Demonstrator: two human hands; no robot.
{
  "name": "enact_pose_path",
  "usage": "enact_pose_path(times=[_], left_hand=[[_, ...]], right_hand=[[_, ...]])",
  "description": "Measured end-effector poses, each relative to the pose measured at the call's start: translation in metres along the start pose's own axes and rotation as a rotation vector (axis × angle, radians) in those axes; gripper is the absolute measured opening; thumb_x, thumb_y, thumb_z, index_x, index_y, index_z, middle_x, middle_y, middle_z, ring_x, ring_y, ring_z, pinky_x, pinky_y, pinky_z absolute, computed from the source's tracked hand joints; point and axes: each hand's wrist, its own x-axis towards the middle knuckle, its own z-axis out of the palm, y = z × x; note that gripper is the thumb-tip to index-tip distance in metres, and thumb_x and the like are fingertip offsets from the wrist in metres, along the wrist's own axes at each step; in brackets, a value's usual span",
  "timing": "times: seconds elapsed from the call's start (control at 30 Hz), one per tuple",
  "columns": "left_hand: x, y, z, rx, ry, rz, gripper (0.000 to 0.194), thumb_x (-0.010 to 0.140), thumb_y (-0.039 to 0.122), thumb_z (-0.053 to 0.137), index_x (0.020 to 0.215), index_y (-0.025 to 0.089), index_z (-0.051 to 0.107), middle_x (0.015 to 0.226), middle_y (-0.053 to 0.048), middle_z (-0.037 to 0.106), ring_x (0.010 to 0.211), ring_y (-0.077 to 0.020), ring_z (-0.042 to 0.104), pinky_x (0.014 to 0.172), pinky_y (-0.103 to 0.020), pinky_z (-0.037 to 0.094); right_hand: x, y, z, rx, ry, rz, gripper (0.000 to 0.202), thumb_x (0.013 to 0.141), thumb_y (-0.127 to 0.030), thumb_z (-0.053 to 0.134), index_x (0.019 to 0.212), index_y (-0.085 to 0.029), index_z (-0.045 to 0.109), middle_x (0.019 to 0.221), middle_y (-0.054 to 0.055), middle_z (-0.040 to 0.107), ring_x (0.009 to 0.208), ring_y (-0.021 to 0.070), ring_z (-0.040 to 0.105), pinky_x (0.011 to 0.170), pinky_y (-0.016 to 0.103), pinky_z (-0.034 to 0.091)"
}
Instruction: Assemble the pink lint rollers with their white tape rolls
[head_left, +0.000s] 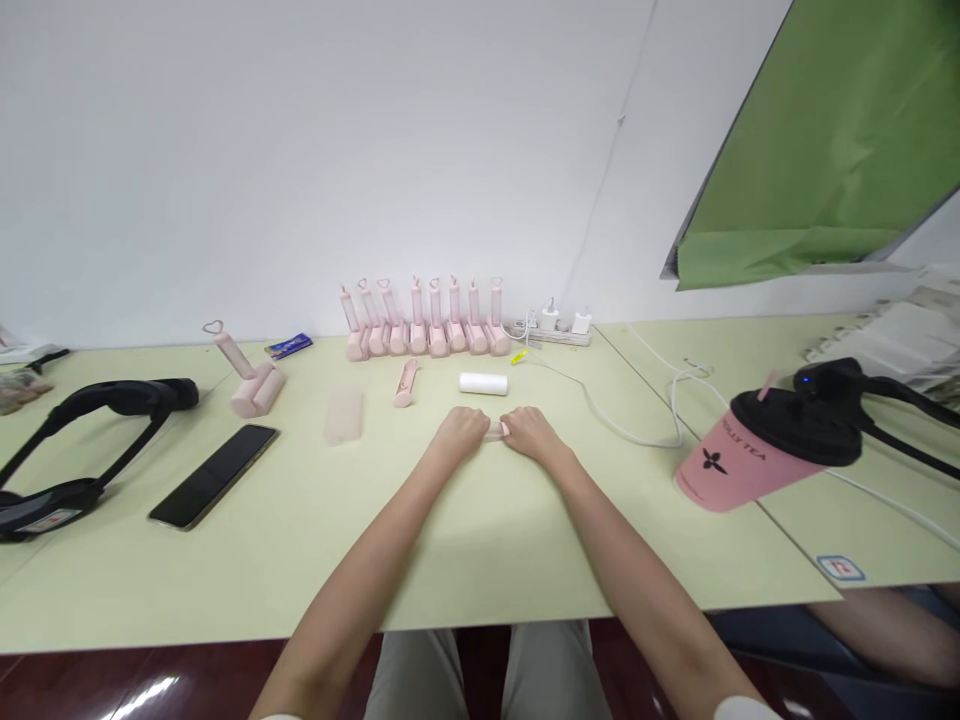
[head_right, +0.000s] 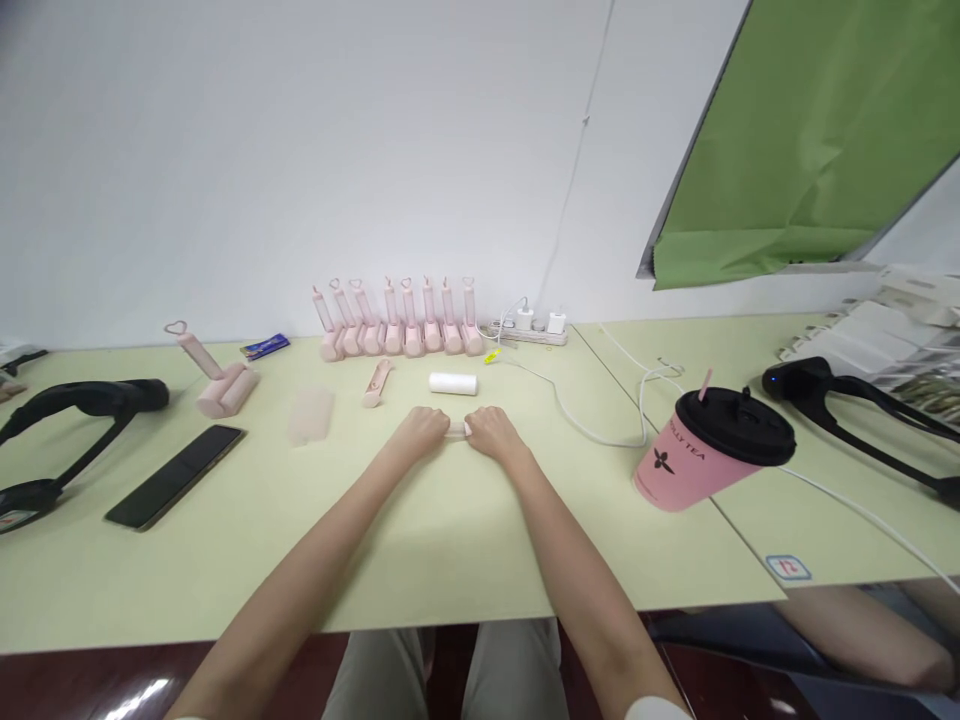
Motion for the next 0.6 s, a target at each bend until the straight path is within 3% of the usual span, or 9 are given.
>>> enact_pose_path(times=[0.3,0.6], left_hand=[[-0.006,-0.003,0.008,0.034,0.061,-0.026,0.024,0.078,0.019,0.04,0.083,0.013,0.062,0.076,-0.012,0.063,0.075,-0.0225,0.06,0.065,-0.032,0.042],[-0.013,-0.001,0.014,0.015,0.037,-0.068,0.024,0.078,0.021,0.041,0.085,0.013,0.062,0.077,-0.012,0.063,0.076,-0.0221,0.061,0.065,-0.031,0.042]], right_hand=[[-0.001,0.003,-0.003,0.018,0.054,-0.013,0.022,0.076,-0.017,0.043,0.077,-0.015,0.064,0.076,0.011,0.065,0.07,0.0196,0.06,0.057,0.026,0.033],[-0.001,-0.006,0.001,0.064,0.051,-0.002,0.021,0.073,-0.017,0.044,0.073,-0.015,0.065,0.074,0.012,0.065,0.07,0.0189,0.059,0.057,0.025,0.032]])
